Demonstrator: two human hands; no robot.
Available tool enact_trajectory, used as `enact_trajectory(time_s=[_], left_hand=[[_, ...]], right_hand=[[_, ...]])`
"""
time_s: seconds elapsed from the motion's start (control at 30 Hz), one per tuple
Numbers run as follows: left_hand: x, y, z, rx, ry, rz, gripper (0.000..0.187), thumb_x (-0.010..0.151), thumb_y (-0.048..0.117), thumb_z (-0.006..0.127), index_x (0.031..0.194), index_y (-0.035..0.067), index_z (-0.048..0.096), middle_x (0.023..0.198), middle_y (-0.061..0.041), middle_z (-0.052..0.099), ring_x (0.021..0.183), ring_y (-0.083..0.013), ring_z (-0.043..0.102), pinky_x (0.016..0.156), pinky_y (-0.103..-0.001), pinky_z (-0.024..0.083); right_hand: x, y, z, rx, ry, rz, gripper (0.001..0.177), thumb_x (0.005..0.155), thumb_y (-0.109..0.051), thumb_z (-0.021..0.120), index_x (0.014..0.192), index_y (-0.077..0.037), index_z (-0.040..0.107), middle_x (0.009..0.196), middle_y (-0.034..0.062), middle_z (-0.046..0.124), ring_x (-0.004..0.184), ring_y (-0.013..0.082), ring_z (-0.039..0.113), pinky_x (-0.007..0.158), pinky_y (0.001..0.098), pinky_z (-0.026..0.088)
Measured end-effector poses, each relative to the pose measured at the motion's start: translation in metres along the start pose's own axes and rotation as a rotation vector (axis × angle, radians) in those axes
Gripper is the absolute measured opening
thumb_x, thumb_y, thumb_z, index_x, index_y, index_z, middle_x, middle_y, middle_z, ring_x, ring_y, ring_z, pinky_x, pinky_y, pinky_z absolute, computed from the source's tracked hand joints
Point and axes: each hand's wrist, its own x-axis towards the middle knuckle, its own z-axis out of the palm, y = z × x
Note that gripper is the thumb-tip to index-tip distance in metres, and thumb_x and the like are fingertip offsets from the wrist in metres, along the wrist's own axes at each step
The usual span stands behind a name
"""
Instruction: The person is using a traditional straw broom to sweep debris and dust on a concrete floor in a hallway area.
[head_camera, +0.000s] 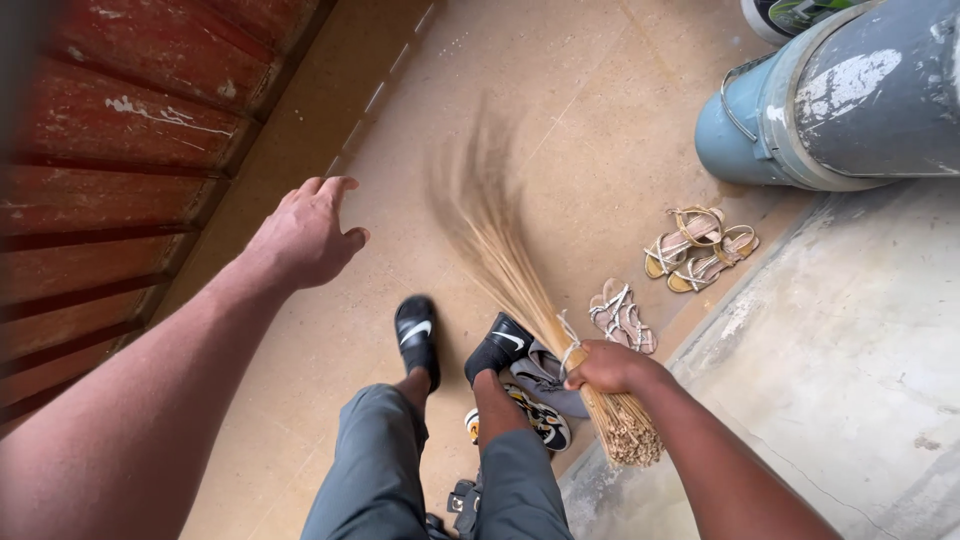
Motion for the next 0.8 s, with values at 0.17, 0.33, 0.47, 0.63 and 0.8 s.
enact_trajectory(time_s=[0.17,0.33,0.47,0.63,0.8], left_hand=[[0.016,-0.008,-0.006,-0.010,0.026,0.008,0.081,0.110,0.043,0.073,0.177,0.014,0.039,0.178,-0.018,0.045,0.167,-0.0350,0.042,0.137,-0.058,0.040],[0.047,-0.007,-0.014,-0.021,-0.014,0.011,0.082,0.111,0.042,0.074,0.177,0.010,0.039,0.177,-0.019,0.046,0.166,-0.0361,0.044,0.138,-0.057,0.041],[0.058,0.007,-0.044,-0.050,0.031,0.074,0.081,0.110,0.042,0.074,0.176,0.011,0.039,0.178,-0.019,0.044,0.165,-0.0370,0.043,0.137,-0.057,0.039],[0.065,-0.004,-0.079,-0.038,-0.001,0.053,0.079,0.110,0.040,0.072,0.178,0.016,0.039,0.178,-0.016,0.046,0.167,-0.0346,0.044,0.139,-0.056,0.040],[0.103,-0.041,-0.077,-0.005,-0.044,-0.005,0.083,0.110,0.040,0.073,0.179,0.015,0.034,0.182,-0.019,0.038,0.167,-0.0374,0.040,0.138,-0.060,0.038]], right_hand=[[-0.086,0.024,-0.047,0.428,0.128,-0.009,0.102,0.089,-0.042,0.093,0.172,-0.005,0.047,0.163,0.0192,0.068,0.149,0.0324,0.068,0.128,0.0456,0.049],[-0.096,0.022,-0.121,0.726,0.268,0.247,0.085,0.105,-0.039,0.081,0.174,-0.009,0.041,0.157,0.0238,0.059,0.141,0.0458,0.063,0.125,0.0625,0.051],[-0.020,0.022,-0.139,0.765,0.132,0.289,0.065,0.104,-0.037,0.076,0.161,-0.007,0.072,0.135,0.0285,0.080,0.126,0.0448,0.079,0.118,0.0625,0.058],[-0.008,0.009,-0.142,-0.018,0.048,0.126,0.095,0.097,-0.043,0.089,0.174,-0.004,0.048,0.161,0.0229,0.071,0.145,0.0331,0.071,0.128,0.0465,0.051],[-0.087,-0.017,-0.165,0.297,0.233,0.260,0.112,0.093,-0.045,0.089,0.185,-0.019,0.030,0.171,0.0151,0.059,0.139,0.0323,0.075,0.123,0.0516,0.057]])
